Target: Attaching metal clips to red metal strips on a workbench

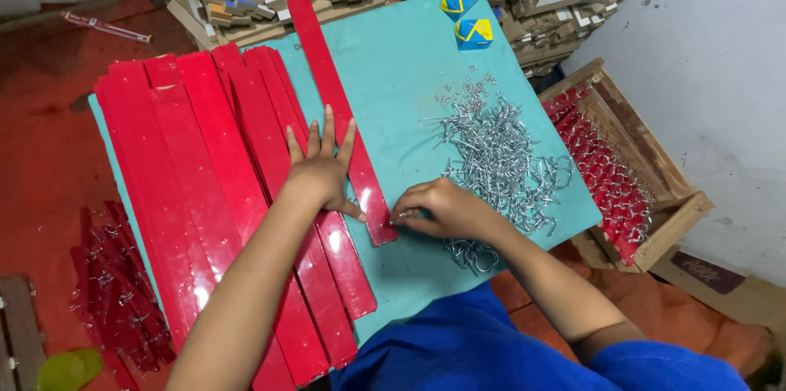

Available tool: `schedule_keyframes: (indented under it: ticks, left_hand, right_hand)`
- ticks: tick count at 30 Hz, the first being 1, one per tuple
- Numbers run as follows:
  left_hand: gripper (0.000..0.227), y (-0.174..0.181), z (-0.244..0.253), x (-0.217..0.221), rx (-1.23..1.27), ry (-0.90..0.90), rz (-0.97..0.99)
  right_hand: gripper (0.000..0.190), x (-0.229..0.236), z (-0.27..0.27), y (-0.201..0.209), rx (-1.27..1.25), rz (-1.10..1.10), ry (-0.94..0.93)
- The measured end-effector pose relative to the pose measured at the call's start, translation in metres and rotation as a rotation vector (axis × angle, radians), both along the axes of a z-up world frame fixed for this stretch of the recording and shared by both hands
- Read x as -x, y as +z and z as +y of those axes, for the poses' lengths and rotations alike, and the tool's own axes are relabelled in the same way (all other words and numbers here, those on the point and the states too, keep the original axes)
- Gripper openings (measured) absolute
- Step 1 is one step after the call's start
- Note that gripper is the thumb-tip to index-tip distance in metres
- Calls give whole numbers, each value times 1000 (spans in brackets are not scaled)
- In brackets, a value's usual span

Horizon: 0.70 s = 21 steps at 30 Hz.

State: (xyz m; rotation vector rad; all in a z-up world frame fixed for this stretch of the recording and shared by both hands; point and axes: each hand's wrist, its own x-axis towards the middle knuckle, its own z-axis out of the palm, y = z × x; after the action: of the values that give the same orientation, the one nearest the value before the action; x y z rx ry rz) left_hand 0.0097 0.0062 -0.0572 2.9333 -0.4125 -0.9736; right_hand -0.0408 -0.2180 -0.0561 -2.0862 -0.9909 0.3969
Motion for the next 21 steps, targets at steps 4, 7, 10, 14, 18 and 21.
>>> schedule_keyframes:
  ticks: [4,7,10,14,18,21]
  left_hand:
    - [166,2,-1,1,-9,-3,5]
    - [165,4,-1,3,-5,0,17]
    - [164,10,-1,0,-9,2,36]
    - [164,8,-2,1,-14,-8,36]
    - [162,12,-3,2,-15,-2,38]
    - [162,11,-1,1,-13,-8,44]
  right_hand:
    - [8,16,19,0,94,-187,32]
    - [10,25,30,2,250,-223,18]
    - [12,23,30,-8,304,-225,-10]
    - [11,24,28,-23,324,-252,-27]
    - [12,21,31,-29,368,-318,-4]
    - [11,20,33,-24,328,-239,-27]
